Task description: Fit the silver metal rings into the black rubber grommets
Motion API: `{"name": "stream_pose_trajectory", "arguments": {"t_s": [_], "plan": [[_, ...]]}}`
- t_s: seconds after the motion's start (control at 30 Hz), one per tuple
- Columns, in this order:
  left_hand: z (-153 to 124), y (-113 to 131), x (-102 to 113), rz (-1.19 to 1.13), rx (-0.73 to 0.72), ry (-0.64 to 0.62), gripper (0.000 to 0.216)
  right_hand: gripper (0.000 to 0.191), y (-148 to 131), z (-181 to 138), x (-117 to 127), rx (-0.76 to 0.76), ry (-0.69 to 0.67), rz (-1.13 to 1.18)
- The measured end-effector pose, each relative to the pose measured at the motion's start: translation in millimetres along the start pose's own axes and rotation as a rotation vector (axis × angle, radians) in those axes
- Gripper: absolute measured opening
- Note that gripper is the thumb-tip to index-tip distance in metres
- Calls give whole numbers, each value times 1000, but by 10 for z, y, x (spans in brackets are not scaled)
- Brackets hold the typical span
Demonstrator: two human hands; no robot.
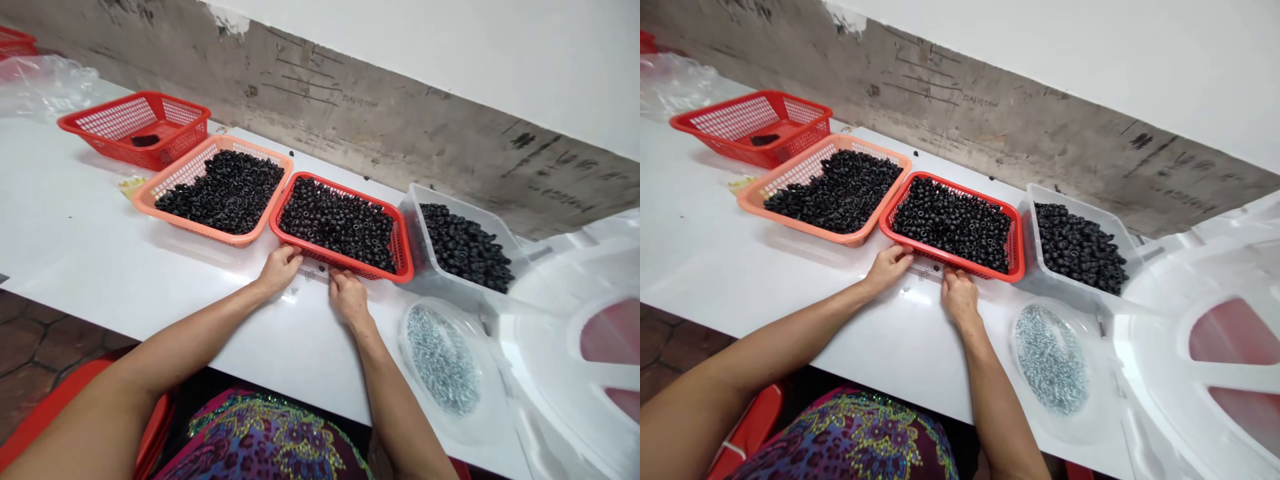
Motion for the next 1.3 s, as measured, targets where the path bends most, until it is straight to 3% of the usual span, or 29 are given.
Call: {"name": "stream_pose_trajectory", "arguments": {"t_s": [0.07, 0.23, 0.43, 0.77, 0.97, 1.3], "plan": [[-2, 3, -8, 122, -111, -52, 19, 34, 24, 6, -38, 11, 72, 35], [-41, 49, -67, 388, -353, -313, 29, 33, -9, 16, -89, 128, 269, 171], [-90, 68, -134, 444, -471, -455, 43, 40, -178, 43, -95, 215, 201, 146], [-67, -33, -145, 343, -452, -410, 37, 26, -161, 28, -89, 259, 145, 247], [-69, -37, -138, 323, -457, -464, 53, 26, -131, -6, -116, 332, 151, 380], [-77, -16, -152, 290, -385, -443, 37, 27, -97, -19, -53, 316, 135, 511]]}}
Point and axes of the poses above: each hand's wrist, its own z-axis towards the middle knuckle, its own x-axis out of the back of the hand, y = z × x, the point moved 3 cm from there along z, towards the middle knuckle, and after that the axes turned 3 degrees about -z, right-handed, at the moved point
